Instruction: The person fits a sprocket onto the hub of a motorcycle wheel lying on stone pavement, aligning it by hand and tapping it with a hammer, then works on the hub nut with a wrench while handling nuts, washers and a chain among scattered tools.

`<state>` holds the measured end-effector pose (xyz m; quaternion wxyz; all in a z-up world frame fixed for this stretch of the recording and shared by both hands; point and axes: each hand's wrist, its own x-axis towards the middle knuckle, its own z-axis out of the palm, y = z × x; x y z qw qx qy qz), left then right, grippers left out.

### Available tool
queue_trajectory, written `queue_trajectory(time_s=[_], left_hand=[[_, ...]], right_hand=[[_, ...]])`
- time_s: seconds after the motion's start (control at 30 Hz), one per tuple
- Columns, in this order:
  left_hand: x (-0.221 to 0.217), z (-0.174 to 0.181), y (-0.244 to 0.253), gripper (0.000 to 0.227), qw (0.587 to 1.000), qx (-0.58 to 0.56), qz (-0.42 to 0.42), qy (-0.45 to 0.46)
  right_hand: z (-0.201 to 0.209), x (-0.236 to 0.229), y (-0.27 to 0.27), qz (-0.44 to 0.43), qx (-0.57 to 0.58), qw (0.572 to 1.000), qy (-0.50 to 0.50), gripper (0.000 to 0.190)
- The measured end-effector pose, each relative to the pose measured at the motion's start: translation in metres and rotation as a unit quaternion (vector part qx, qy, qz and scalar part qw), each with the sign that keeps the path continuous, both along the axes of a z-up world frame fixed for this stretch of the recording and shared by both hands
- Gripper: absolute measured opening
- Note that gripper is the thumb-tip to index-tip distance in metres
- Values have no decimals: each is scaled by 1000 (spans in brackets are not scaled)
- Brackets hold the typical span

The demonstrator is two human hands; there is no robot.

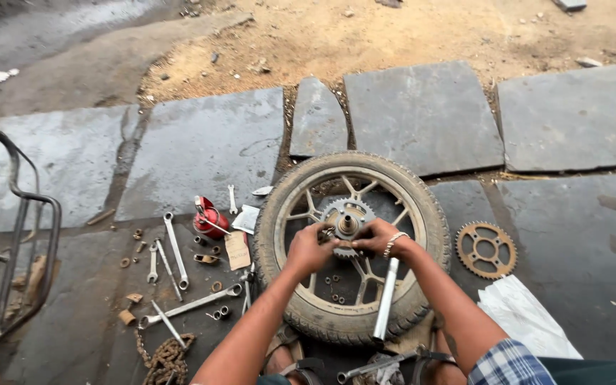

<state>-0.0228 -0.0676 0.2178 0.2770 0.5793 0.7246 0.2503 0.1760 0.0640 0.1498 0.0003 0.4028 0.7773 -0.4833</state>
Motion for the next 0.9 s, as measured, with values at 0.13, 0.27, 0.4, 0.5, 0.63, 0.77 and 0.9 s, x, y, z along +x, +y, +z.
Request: queue_trajectory(time_s=[0.13, 0.27, 0.4, 0.5, 0.63, 0.77, 0.9], left_hand=[[24, 88, -36, 52, 994, -51, 91, -46], [31, 110, -55, 27, 987, -90, 87, -105], [14, 90, -40, 29, 991, -29, 72, -105], [-7, 149, -38, 33, 979, -152, 93, -97], [-37, 164, -49, 32, 996, -53, 51, -50], [-53, 173, -61, 31, 997, 33, 38, -54], [-66, 159, -68, 31, 997, 10, 47, -55]], right_hand=[[0, 22, 29, -51, -87, 992, 76, 22], [-22, 14, 33, -65, -138, 986, 75, 21], [-64, -1, 13, 23, -28, 999, -19, 24], [-98, -13, -14, 103, 10, 990, -100, 24], [-134, -34, -63, 108, 45, 978, -174, 23], [-151, -67, -95, 58, 45, 981, -182, 24], [-141, -94, -106, 49, 17, 977, -209, 29]])
